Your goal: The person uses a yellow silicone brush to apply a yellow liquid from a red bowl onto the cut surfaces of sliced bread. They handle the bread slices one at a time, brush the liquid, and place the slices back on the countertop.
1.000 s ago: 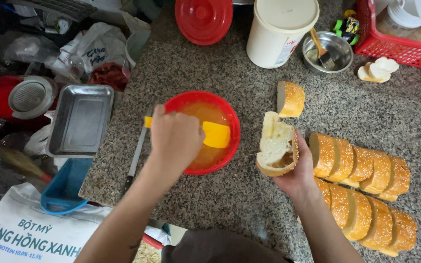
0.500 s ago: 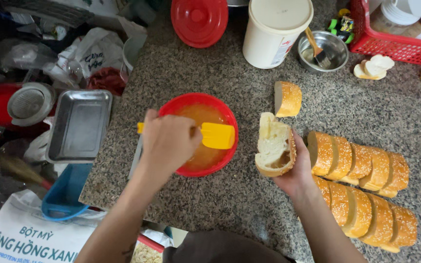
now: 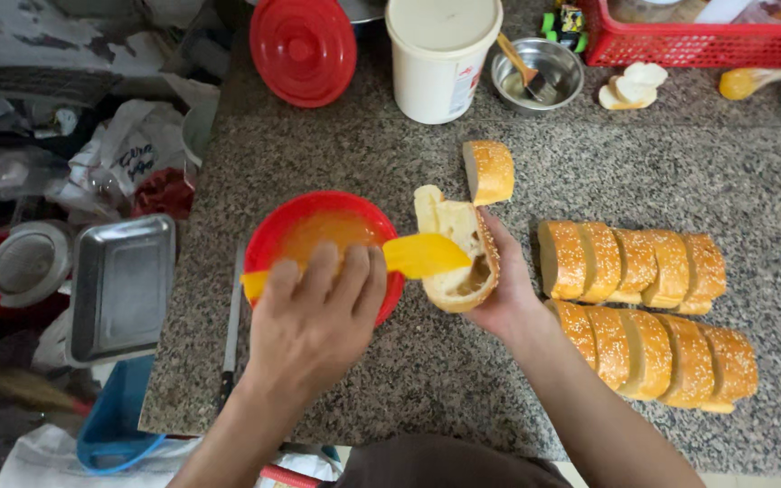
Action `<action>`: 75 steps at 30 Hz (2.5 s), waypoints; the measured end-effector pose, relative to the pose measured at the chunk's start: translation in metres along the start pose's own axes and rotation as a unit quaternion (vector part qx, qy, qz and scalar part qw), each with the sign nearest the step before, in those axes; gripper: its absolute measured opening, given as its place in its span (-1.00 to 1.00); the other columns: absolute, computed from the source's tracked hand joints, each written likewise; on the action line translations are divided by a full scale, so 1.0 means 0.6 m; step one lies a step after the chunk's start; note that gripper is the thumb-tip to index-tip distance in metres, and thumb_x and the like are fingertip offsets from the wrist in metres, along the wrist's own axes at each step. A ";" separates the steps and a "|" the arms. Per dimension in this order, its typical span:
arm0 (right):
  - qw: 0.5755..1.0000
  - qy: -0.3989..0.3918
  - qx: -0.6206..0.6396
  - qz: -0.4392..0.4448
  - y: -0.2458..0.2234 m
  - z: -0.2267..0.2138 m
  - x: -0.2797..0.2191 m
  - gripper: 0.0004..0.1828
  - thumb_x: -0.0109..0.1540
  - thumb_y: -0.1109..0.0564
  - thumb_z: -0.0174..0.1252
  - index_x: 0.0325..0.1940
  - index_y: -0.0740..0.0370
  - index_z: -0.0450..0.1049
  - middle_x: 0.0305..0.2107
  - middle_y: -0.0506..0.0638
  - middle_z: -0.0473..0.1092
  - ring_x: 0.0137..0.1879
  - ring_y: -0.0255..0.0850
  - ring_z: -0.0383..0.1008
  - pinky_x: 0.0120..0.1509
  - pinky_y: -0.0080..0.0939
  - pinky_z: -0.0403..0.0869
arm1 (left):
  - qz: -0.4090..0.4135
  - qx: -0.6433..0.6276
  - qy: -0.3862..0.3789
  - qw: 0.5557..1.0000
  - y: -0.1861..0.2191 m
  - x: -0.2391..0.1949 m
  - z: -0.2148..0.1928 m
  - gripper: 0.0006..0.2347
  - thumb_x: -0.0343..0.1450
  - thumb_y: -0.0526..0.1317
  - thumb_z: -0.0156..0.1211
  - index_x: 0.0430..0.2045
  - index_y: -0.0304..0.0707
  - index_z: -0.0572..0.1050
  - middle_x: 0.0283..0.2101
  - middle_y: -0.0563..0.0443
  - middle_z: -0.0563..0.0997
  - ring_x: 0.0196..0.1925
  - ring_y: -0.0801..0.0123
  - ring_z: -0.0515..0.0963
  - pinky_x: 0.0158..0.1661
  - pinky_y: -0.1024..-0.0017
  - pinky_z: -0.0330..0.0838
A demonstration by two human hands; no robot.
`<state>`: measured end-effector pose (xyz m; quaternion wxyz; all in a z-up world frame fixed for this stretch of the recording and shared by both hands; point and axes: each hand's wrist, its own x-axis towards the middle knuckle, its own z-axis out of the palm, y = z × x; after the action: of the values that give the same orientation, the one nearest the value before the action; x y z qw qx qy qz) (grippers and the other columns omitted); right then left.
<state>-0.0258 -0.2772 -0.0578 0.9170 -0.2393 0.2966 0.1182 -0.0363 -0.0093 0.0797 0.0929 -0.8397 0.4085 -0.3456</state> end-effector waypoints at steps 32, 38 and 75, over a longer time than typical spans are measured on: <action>0.982 -0.031 -0.169 0.073 -0.008 0.001 -0.014 -0.44 0.41 -0.29 -0.02 0.41 -0.11 0.53 -0.03 0.15 0.71 -0.16 0.09 0.77 -0.31 0.24 0.71 | 0.069 -0.142 0.090 0.983 -0.088 0.072 -0.021 -0.77 0.57 0.01 0.56 -0.19 -0.09 0.67 -0.25 0.18 0.59 -0.16 0.32 0.59 0.01 0.17 0.28; 0.979 -0.074 -0.162 0.095 -0.004 -0.013 -0.010 -0.36 0.41 -0.38 0.06 0.30 0.09 0.62 -0.11 0.16 0.71 -0.21 0.06 0.76 -0.28 0.22 0.75 | 0.039 -0.158 0.053 0.985 -0.079 0.076 -0.026 -0.77 0.59 0.03 0.55 -0.19 -0.08 0.70 -0.28 0.15 0.63 -0.20 0.34 0.59 0.07 0.13 0.33; 0.992 -0.085 -0.078 -0.045 -0.069 0.012 -0.064 -0.39 0.40 -0.40 0.18 0.21 0.10 0.68 -0.09 0.11 0.72 -0.10 0.02 0.76 -0.08 0.20 0.73 | -0.212 -0.341 -0.095 0.911 -0.062 0.020 -0.035 -0.75 0.44 0.04 0.45 -0.41 -0.14 0.80 -0.47 0.06 0.76 -0.45 0.19 0.69 0.00 0.04 0.31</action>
<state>-0.0378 -0.3120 -0.0144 0.9218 -0.3125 0.1959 0.1192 -0.0215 0.0085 0.1176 -0.2361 -0.9162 0.3028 -0.1149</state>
